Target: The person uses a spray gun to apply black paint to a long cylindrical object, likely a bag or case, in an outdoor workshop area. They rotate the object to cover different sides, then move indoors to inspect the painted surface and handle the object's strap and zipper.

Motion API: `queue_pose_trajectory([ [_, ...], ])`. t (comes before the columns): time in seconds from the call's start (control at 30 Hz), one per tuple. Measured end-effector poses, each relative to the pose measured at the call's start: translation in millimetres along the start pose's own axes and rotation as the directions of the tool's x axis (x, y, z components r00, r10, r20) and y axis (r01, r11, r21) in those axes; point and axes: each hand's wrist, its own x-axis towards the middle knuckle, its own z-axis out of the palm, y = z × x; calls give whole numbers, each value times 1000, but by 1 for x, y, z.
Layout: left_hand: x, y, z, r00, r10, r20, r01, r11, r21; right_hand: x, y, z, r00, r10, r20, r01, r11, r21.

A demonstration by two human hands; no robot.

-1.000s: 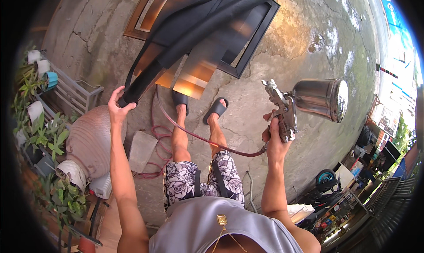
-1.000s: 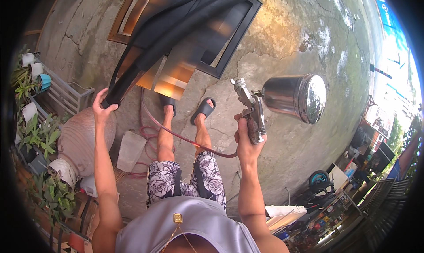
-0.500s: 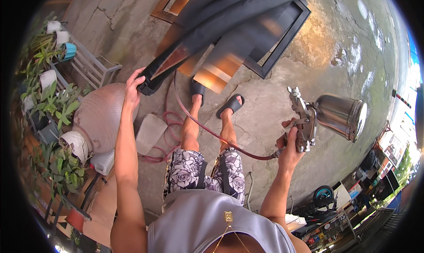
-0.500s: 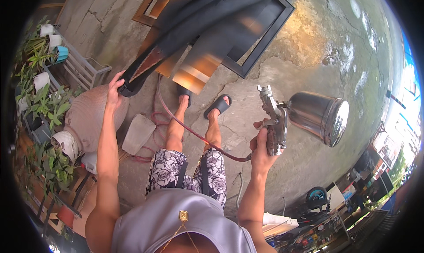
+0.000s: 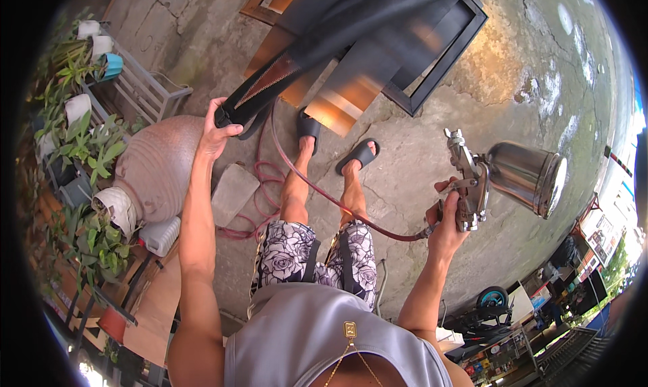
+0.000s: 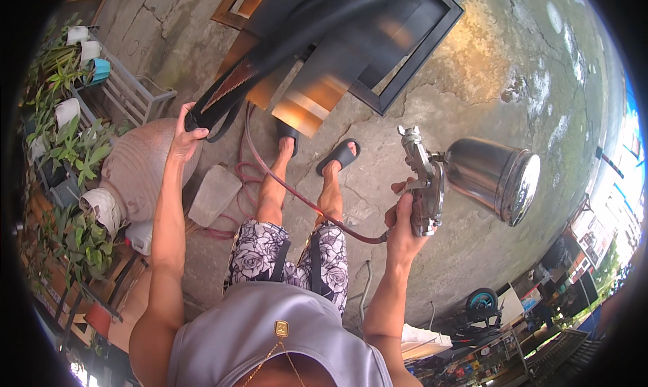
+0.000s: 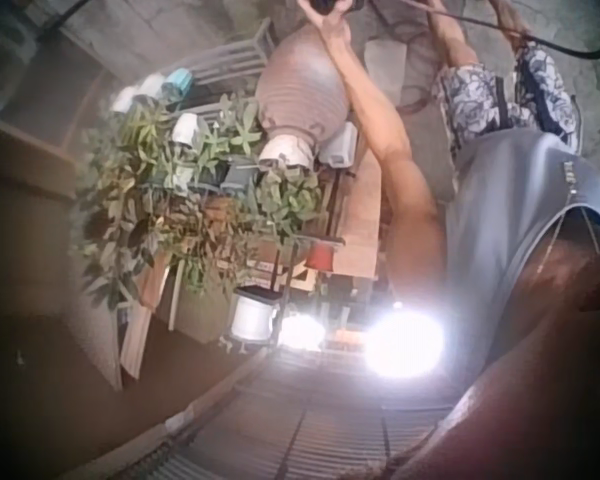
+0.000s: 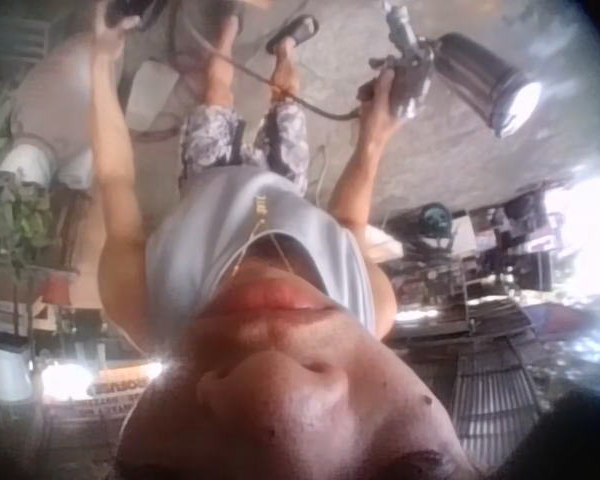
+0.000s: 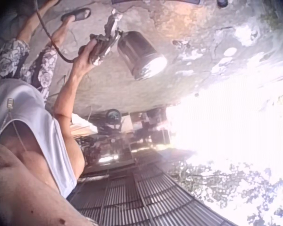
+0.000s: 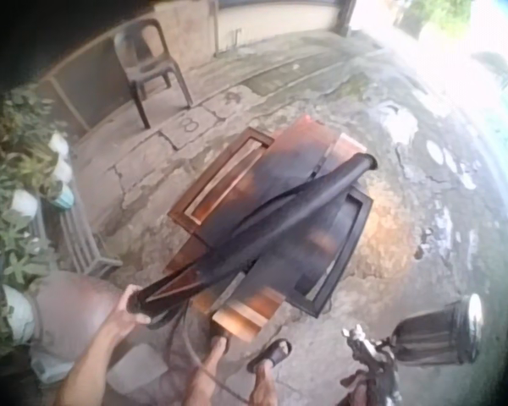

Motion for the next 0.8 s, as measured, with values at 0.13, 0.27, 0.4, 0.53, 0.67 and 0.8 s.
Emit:
queue_pose_trajectory([
  [0.13, -2, -4, -6, 997, -69, 29, 73, 986, -153, 0, 0, 1, 1000, -6, 7, 6, 1000, -8],
  [0.27, 1, -6, -1, 965, -187, -184, 150, 969, -197, -1, 1, 3, 1000, -3, 11, 3, 1000, -11],
  [0.4, -3, 11, 9, 926, -357, -124, 314, 909, -274, 0, -4, 5, 999, 17, 30, -19, 998, 61],
  [0.53, -2, 23, 15, 880, -474, -40, 436, 838, -328, -3, -2, 11, 995, -14, 95, 7, 998, 64],
  [0.67, -5, 31, 15, 824, -566, 13, 531, 765, -364, -7, -2, 19, 982, -29, 189, 19, 998, 54],
  [0.8, -6, 34, 16, 832, -554, 6, 520, 777, -355, -12, -1, 35, 963, -61, 263, 70, 997, -23],
])
